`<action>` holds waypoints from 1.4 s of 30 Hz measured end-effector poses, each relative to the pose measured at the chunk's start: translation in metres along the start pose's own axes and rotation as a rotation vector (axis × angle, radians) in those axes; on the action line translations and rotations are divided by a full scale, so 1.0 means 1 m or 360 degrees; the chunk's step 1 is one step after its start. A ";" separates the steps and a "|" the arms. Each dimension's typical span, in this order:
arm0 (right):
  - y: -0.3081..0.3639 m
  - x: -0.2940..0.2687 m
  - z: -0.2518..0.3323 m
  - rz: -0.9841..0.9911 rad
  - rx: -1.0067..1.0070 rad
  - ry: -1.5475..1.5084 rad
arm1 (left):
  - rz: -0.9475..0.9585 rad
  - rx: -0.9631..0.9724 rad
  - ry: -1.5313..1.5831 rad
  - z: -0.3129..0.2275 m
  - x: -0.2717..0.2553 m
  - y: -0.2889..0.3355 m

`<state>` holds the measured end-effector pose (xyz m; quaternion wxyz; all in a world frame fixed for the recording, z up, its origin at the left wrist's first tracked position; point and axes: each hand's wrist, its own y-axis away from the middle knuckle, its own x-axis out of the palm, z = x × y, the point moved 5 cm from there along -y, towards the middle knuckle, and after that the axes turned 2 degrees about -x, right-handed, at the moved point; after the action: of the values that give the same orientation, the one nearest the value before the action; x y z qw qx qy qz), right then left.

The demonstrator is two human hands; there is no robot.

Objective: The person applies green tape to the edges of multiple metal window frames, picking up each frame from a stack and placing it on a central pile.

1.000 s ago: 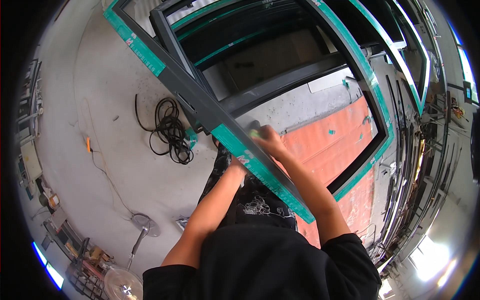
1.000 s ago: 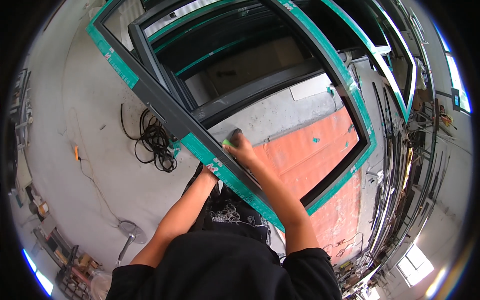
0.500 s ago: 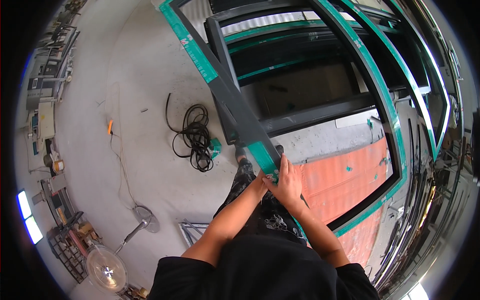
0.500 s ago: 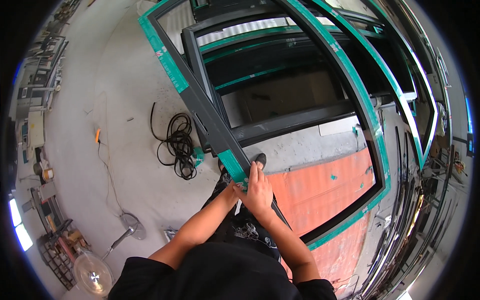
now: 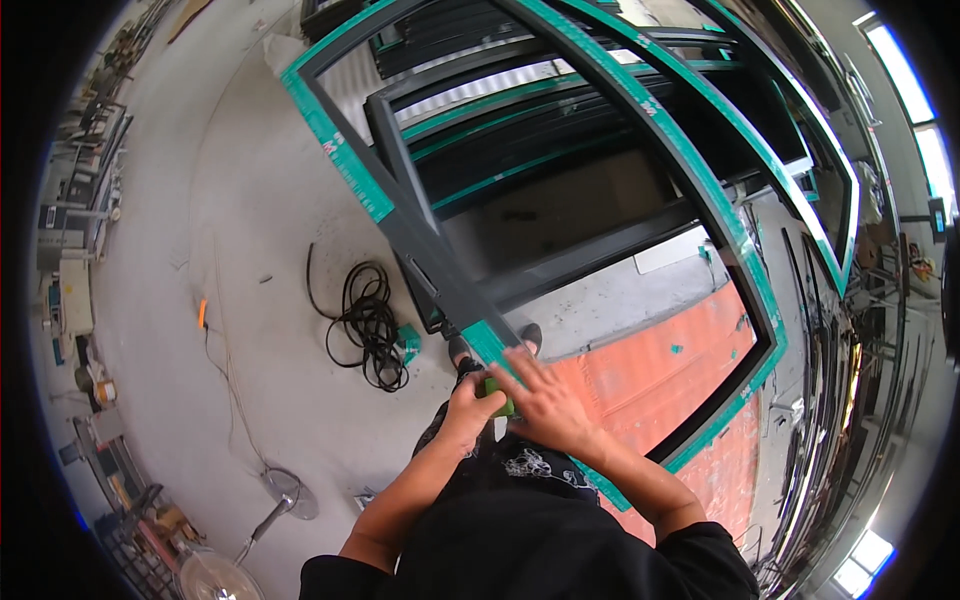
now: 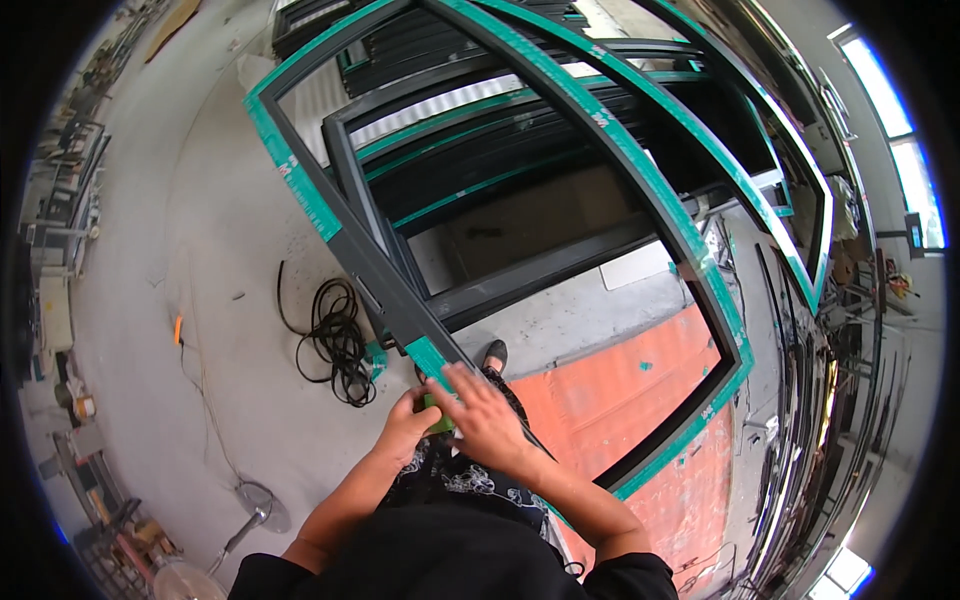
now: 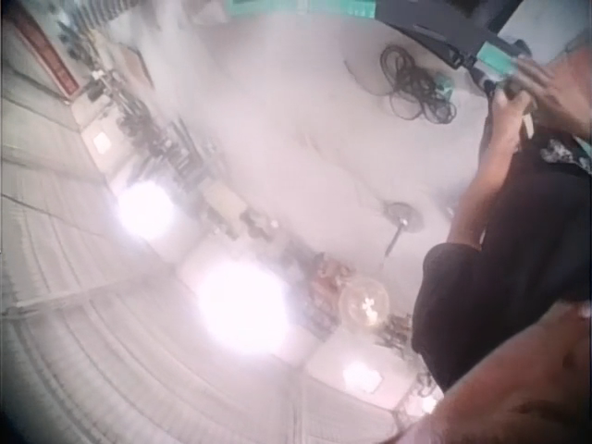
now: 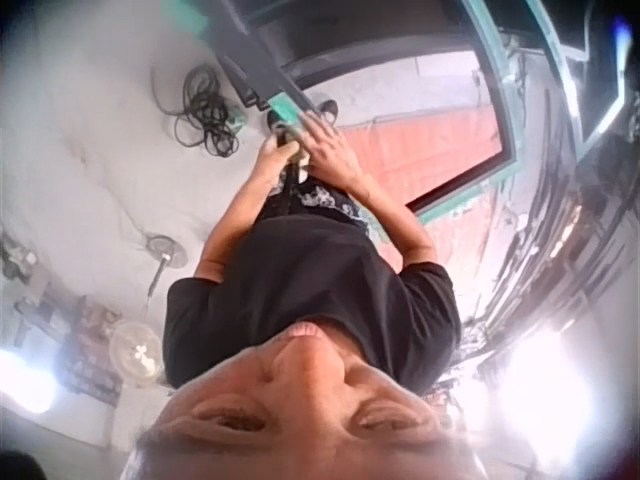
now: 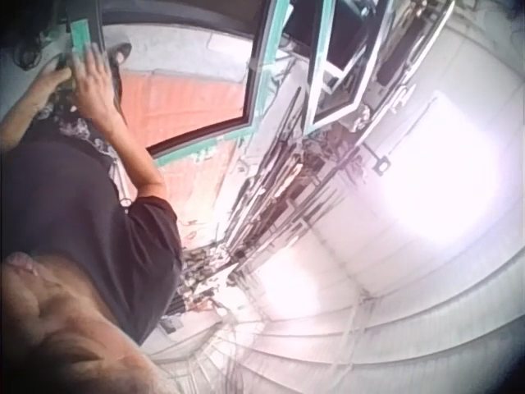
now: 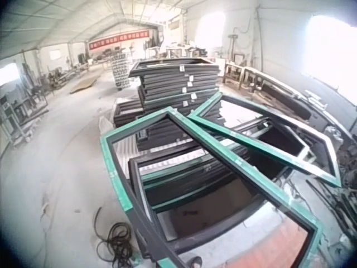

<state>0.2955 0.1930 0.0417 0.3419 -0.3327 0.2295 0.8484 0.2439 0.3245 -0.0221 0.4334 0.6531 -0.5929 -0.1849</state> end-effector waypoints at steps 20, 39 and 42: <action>-0.032 0.100 -0.148 0.0289 -0.0041 0.0151 | 0.0874 -0.0236 0.0880 0.126 -0.004 -0.156; -0.022 0.005 -0.002 0.0152 -0.0251 -0.0249 | 0.0541 -0.0122 -0.0179 -0.018 -0.012 -0.005; -0.018 0.005 -0.016 0.0251 -0.0120 -0.0278 | 0.0642 -0.0173 -0.0050 -0.028 -0.011 0.000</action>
<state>0.3125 0.1973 0.0239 0.2800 -0.2510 0.1923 0.9064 0.2623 0.3440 -0.0098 0.4869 0.4938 -0.7075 -0.1362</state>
